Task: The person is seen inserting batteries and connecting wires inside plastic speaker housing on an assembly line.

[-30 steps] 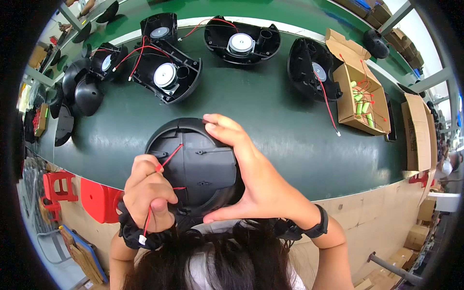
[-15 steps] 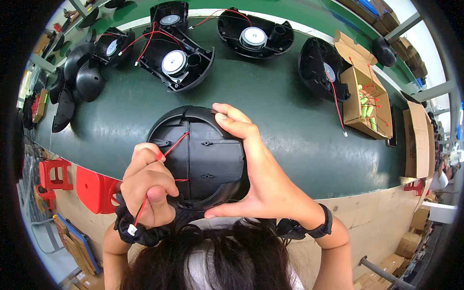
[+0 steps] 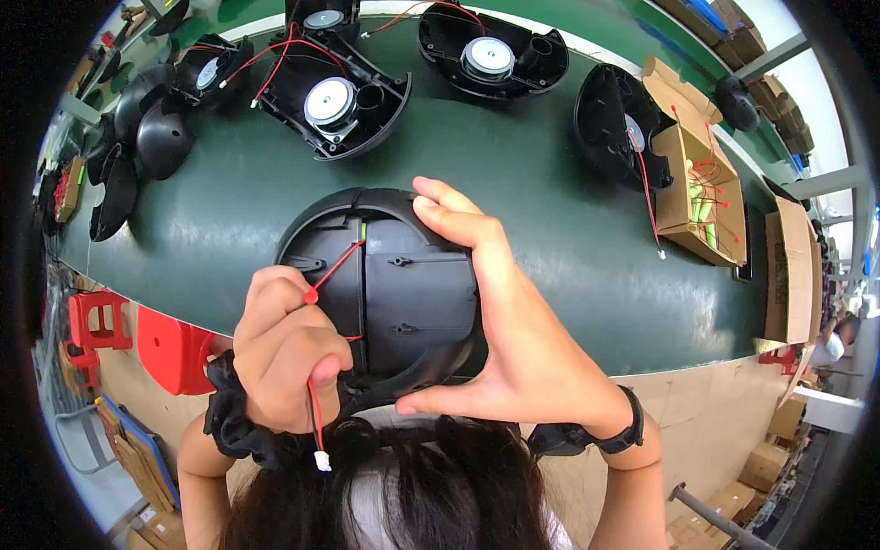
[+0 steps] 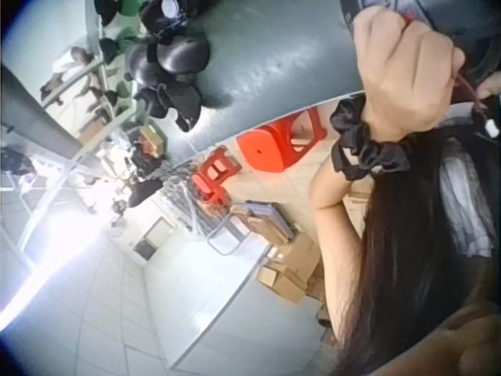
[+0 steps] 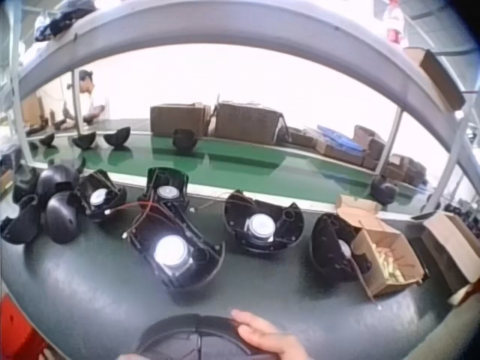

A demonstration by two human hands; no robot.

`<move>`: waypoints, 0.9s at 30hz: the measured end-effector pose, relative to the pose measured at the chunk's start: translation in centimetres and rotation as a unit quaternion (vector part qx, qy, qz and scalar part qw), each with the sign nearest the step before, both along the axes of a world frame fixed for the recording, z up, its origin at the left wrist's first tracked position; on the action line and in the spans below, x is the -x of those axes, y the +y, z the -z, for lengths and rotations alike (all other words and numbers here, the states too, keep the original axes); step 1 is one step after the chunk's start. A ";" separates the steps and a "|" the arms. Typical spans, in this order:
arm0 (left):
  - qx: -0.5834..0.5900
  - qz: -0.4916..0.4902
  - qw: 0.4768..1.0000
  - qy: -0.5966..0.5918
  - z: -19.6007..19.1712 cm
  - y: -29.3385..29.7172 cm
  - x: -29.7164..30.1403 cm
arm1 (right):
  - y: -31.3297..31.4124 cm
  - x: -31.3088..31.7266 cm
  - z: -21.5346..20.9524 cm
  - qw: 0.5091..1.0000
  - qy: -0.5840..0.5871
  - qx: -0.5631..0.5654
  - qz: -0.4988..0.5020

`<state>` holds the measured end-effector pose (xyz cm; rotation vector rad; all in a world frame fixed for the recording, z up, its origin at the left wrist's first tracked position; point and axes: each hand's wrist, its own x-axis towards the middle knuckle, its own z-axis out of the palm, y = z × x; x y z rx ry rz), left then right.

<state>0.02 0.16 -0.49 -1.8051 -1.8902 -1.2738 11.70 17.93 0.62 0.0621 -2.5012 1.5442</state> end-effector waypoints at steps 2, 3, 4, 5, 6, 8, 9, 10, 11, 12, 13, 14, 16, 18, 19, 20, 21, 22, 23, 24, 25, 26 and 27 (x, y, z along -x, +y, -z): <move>-0.004 0.001 1.000 -0.006 0.1 0.1 0.1 | 0.1 0.0 -0.2 1.000 -0.006 -0.008 -0.002; -0.006 0.003 1.000 -0.008 0.1 0.1 0.1 | 0.1 0.0 -0.3 1.000 -0.008 -0.013 -0.002; -0.005 0.001 1.000 -0.009 0.1 0.1 0.0 | 0.2 0.0 -0.4 1.000 -0.007 -0.012 -0.002; -0.004 -0.001 1.000 -0.011 0.0 0.1 0.0 | 0.2 0.0 -0.4 1.000 -0.006 -0.012 -0.003; -0.003 -0.004 1.000 -0.012 0.1 0.2 -0.1 | 0.2 0.1 -0.3 1.000 -0.005 -0.011 -0.005; 0.000 0.005 1.000 -0.016 0.2 0.1 0.1 | 0.3 0.2 0.3 1.000 0.005 0.006 -0.006; -0.003 0.011 1.000 -0.016 0.2 0.2 0.4 | 0.3 0.2 0.5 1.000 0.013 0.011 -0.005; -0.002 0.012 1.000 -0.017 0.1 0.2 0.4 | 0.3 0.3 0.7 0.999 0.023 0.024 -0.008; -0.001 0.012 1.000 -0.017 0.1 0.1 0.5 | 0.2 0.4 0.9 0.999 0.033 0.038 -0.011; 0.001 0.012 1.000 -0.018 0.0 0.1 0.4 | 0.2 0.4 1.2 0.998 0.044 0.053 -0.016; 0.003 0.011 1.000 -0.019 0.0 0.1 0.3 | 0.2 0.4 1.3 0.997 0.050 0.050 -0.015; 0.006 0.010 1.000 -0.019 -0.2 0.2 0.3 | 0.3 0.4 1.4 0.997 0.057 0.046 -0.015; 0.012 0.009 1.000 -0.019 -0.2 0.3 0.3 | 0.3 0.3 1.8 0.997 0.066 0.045 -0.012; 0.017 0.011 1.000 -0.017 -0.3 0.3 0.3 | 0.3 0.2 2.2 0.996 0.074 0.046 -0.008; 0.020 0.010 1.000 -0.019 -0.3 0.3 0.3 | 0.2 0.2 2.3 0.996 0.072 0.049 -0.004; 0.023 0.010 0.999 -0.020 -0.4 0.3 0.3 | 0.2 0.1 2.3 0.996 0.071 0.052 0.000; 0.027 0.009 0.999 -0.021 -0.5 0.3 0.3 | 0.1 0.0 2.4 0.996 0.070 0.056 0.004; 0.029 0.009 0.999 -0.022 -0.5 0.4 0.3 | 0.0 -0.1 2.5 0.996 0.073 0.059 0.007; 0.031 0.009 0.999 -0.024 -0.5 0.4 0.3 | 0.0 -0.2 2.5 0.995 0.075 0.062 0.009; 0.032 0.008 0.999 -0.025 -0.6 0.5 0.3 | 0.0 -0.2 2.5 0.995 0.077 0.065 0.011; 0.033 0.009 0.999 -0.025 -0.6 0.5 0.3 | 0.0 -0.2 2.5 0.995 0.075 0.064 0.010; 0.034 0.010 0.999 -0.025 -0.6 0.6 0.3 | 0.1 -0.1 2.5 0.995 0.074 0.064 0.008; 0.035 0.011 0.999 -0.026 -0.6 0.6 0.3 | 0.1 -0.1 2.5 0.995 0.073 0.063 0.007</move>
